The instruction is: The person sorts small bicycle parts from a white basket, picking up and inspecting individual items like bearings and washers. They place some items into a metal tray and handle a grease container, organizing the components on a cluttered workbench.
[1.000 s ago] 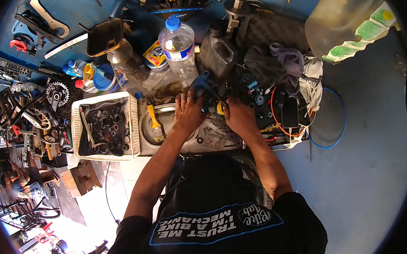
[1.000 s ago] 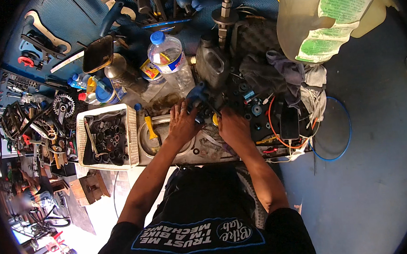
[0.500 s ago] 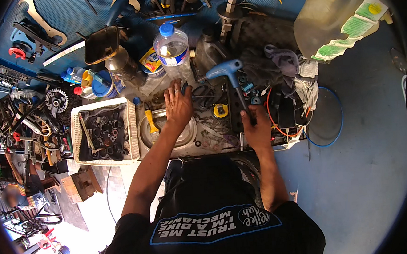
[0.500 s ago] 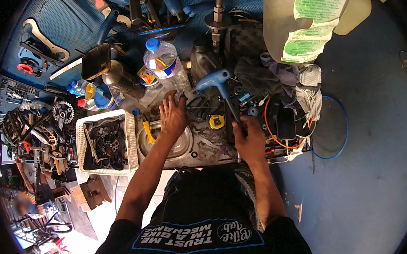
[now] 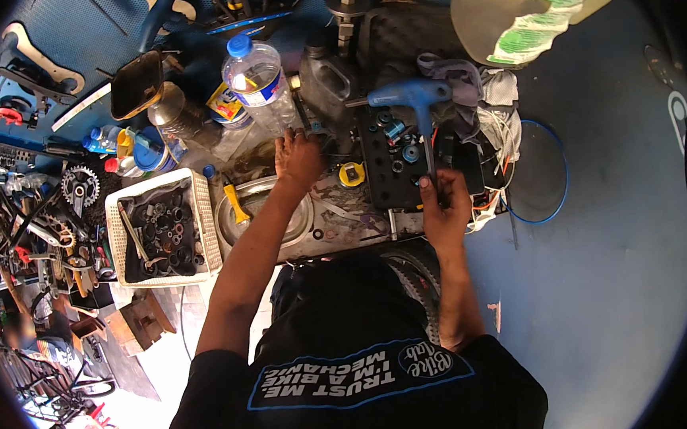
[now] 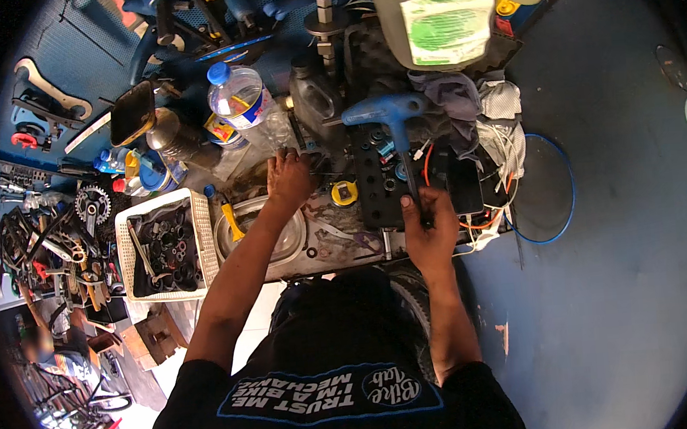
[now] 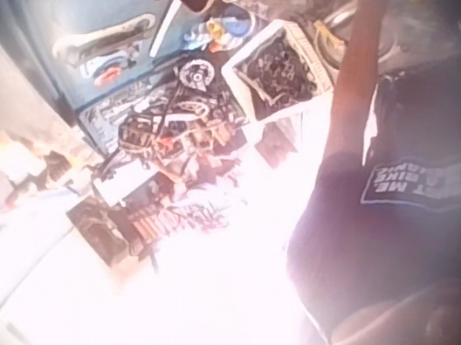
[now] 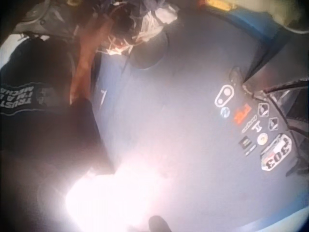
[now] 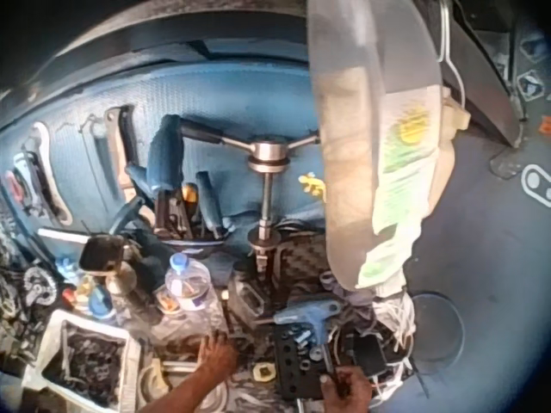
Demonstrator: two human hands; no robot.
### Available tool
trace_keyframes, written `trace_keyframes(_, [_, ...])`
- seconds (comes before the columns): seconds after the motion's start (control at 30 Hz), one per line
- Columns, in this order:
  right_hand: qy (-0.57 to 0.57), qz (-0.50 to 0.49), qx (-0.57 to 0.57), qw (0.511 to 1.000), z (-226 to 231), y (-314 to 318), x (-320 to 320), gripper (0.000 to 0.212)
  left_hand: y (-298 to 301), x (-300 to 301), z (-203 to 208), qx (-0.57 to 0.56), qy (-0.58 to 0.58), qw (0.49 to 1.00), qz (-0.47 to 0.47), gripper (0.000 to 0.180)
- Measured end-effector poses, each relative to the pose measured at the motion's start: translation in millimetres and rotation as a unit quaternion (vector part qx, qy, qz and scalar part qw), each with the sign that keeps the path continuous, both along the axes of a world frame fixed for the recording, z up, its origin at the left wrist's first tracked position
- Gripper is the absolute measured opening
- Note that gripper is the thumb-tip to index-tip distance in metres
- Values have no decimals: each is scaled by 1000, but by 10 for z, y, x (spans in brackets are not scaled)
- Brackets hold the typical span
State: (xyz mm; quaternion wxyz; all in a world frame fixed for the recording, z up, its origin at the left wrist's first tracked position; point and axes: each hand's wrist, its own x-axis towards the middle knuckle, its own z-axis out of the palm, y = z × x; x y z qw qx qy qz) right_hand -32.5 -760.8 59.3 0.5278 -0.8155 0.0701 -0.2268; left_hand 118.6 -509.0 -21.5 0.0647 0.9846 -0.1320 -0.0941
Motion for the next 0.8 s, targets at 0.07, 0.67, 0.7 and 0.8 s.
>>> trace_keyframes(0.07, [-3,-12,28,1000,11,-41,-52,21,5,24,83,21,22,999,-25,57])
trace_keyframes(0.67, [-236,-40,271,933,258,-419,24,22,544,-50,871,-66,134,982,-119,53])
trace_keyframes(0.7, [-226,-31,256,939,268,-448,23,22,558,-48,855,-80,129,981,-122,52])
trace_keyframes(0.8, [-204,-5,205,957,343,-447,43,23,608,-44,867,-106,120,978,-131,48])
